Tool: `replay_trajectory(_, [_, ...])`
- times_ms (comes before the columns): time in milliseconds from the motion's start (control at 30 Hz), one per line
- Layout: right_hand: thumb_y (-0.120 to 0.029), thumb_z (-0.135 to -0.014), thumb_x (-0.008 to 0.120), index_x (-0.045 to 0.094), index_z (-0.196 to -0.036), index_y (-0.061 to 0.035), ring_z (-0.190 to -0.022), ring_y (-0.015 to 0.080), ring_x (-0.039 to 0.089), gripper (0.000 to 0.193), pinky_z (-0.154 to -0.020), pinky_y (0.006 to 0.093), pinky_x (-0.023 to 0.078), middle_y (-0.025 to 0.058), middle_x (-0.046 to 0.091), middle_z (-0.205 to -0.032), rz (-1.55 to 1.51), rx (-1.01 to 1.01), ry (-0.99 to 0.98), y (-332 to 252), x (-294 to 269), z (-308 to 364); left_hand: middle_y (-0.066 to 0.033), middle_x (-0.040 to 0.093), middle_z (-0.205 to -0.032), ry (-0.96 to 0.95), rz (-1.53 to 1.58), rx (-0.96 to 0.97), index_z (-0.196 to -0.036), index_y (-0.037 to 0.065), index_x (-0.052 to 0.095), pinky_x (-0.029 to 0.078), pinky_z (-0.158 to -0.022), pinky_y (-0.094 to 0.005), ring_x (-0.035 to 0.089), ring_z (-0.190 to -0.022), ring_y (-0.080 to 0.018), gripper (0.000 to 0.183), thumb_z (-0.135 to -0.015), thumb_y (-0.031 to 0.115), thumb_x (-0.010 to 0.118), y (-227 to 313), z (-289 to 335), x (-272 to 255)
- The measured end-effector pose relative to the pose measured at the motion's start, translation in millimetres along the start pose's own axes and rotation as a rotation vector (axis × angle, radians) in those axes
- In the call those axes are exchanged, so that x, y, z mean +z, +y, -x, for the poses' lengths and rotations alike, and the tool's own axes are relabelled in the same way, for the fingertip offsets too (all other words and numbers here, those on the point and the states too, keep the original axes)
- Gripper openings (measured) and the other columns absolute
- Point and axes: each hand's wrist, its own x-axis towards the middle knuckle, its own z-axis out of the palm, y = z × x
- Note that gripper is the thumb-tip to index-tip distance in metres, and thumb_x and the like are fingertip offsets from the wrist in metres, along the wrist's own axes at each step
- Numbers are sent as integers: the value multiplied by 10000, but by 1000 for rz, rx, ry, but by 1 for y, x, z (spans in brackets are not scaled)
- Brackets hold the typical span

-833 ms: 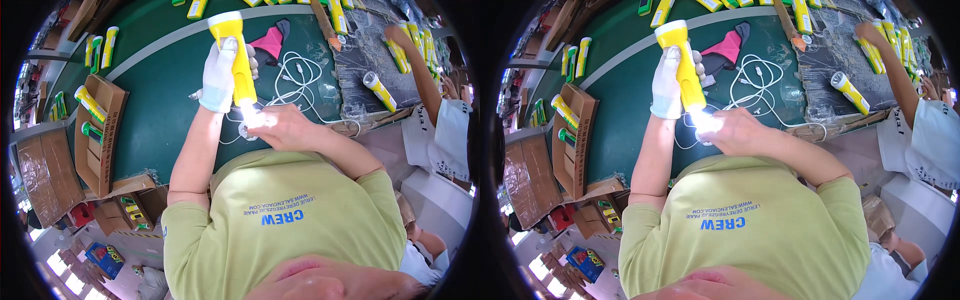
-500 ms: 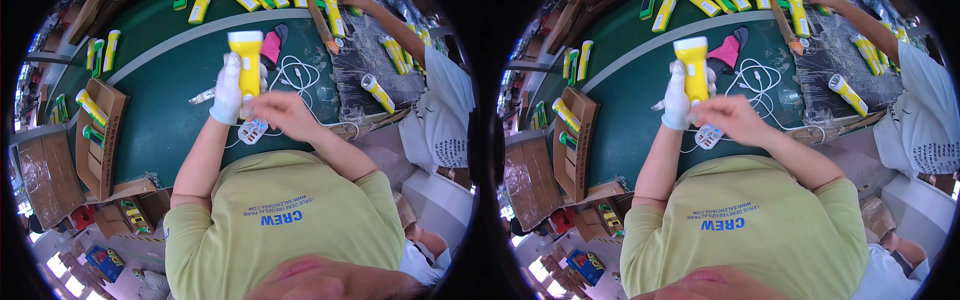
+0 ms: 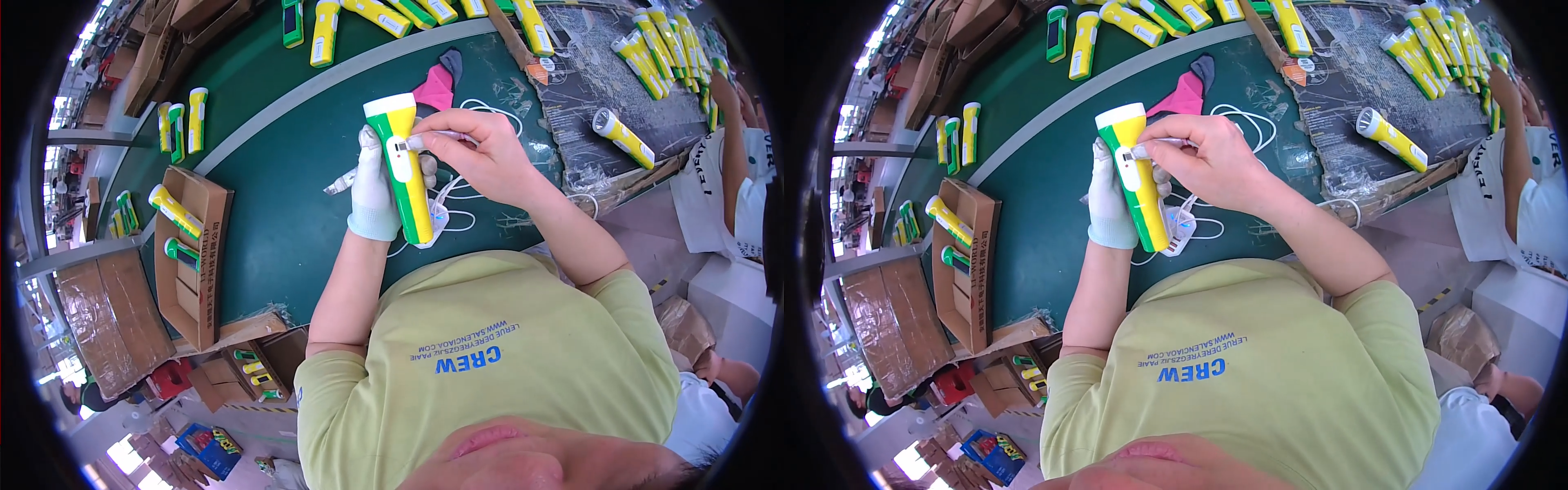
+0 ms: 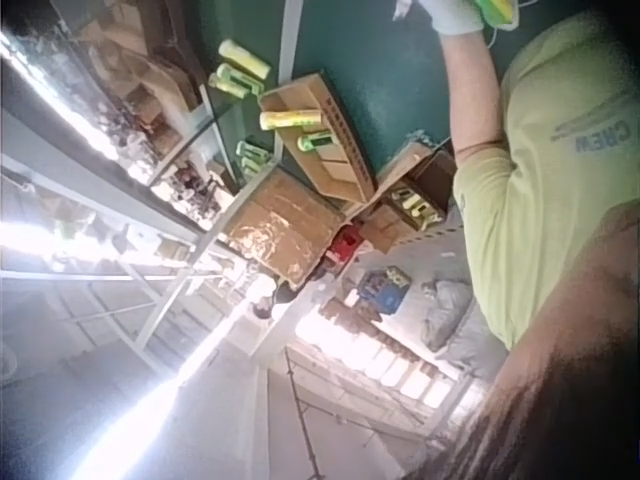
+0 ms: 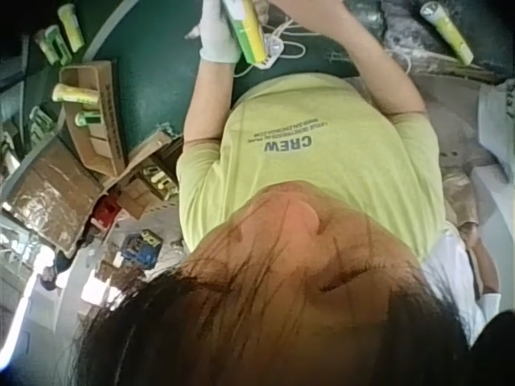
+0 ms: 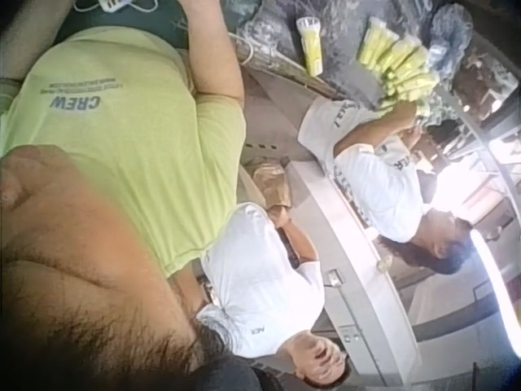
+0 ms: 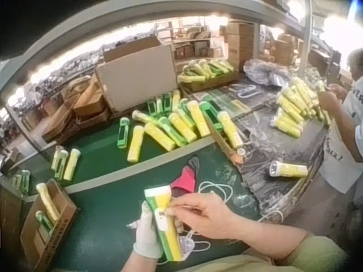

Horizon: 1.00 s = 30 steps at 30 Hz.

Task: Picking up assembled flashlights, switching them on to verify the bulb works, and placing them back on the line.

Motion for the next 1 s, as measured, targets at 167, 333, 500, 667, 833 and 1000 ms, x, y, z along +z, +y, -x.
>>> replay_trajectory(167, [-74, -874, 616, 687, -968, 0, -689, 104, 635, 139, -599, 250, 502, 71, 685, -814, 56, -30, 37, 0, -1, 1, -58, 597, -921, 3, 19, 67, -1176, 76, 524, 520, -641, -296, 606, -752, -170, 620, -906, 632, 469, 1, 7, -4])
replay_trajectory(333, [-8, -863, 619, 682, -946, -5, -544, 57, 469, 104, -463, 220, 346, 37, 606, -735, 215, -260, 41, -2, -3, 4, -97, 589, -1012, 55, -371, 473, -1198, 32, 427, 540, -671, -309, 621, -786, -167, 472, -927, 383, 591, -8, 11, -6])
replay_trajectory(500, [8, -860, 597, 676, -946, 9, -571, 65, 519, 117, -468, 220, 369, 55, 610, -728, 210, -309, 12, 1, -8, 0, -95, 605, -987, 133, -568, 462, -1204, 42, 446, 543, -670, -298, 630, -787, -163, 406, -939, 316, 587, -8, 19, 15])
replay_trajectory(667, [-27, -883, 619, 683, -973, 5, -666, 66, 574, 115, -582, 207, 454, 47, 655, -794, -125, -107, -32, 9, -5, 9, -78, 586, -821, -201, 45, -10, -1161, 71, 482, 511, -550, -300, 599, -643, -172, 821, -799, 803, 394, -3, 15, 6])
replay_trajectory(833, [-70, -861, 667, 651, -1034, -2, -793, 61, 602, 187, -718, 208, 483, 23, 667, -907, -272, 133, 466, 49, -67, -5, -63, 517, -761, -137, 276, 316, -1098, 71, 512, 426, -601, -339, 496, -658, -189, 830, -762, 827, 443, 19, 18, 21])
replay_trajectory(1000, [-191, -663, 864, 588, -1075, -41, -895, 144, 646, 518, -688, 287, 539, 69, 611, -1017, 82, -109, 29, 8, -29, 29, -42, 557, -1015, 32, 59, 437, -1092, 126, 502, 476, -842, -398, 562, -919, -214, 505, -855, 555, 624, 4, 4, 22])
